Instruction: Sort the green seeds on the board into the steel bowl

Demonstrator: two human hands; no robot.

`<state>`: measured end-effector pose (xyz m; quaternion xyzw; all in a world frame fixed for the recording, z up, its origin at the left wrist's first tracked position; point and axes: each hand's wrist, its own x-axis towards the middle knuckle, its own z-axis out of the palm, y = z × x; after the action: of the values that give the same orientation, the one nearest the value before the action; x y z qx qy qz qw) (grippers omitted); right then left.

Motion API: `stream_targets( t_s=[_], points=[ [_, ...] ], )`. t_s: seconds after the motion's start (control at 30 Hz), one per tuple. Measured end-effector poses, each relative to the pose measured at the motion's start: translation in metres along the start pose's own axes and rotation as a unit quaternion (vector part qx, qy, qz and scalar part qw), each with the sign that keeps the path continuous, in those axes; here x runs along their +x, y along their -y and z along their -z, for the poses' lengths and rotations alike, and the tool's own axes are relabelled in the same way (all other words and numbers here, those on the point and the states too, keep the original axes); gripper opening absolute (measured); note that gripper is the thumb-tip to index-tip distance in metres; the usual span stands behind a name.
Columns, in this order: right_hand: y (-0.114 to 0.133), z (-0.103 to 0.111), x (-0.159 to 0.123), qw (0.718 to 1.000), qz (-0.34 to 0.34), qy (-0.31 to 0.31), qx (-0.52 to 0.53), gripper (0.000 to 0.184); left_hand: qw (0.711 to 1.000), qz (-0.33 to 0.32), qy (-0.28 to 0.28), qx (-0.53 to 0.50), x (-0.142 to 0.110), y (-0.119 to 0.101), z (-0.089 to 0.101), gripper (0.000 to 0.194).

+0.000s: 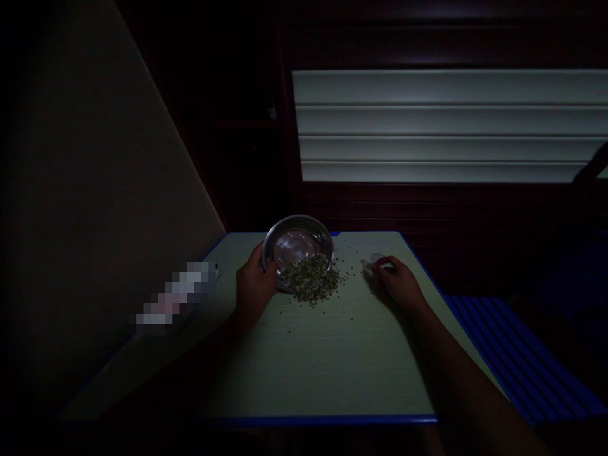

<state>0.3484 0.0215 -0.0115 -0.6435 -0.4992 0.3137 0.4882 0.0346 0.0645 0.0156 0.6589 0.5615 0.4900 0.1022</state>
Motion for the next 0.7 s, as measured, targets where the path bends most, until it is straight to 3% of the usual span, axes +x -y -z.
stream_targets(
  t_s=[0.7],
  points=[
    [-0.0041, 0.0019, 0.0017, 1.0, 0.004, -0.002, 0.004, 0.034, 1.0, -0.028, -0.006, 0.004, 0.0001, 0.0024, -0.0009, 0.047]
  ],
)
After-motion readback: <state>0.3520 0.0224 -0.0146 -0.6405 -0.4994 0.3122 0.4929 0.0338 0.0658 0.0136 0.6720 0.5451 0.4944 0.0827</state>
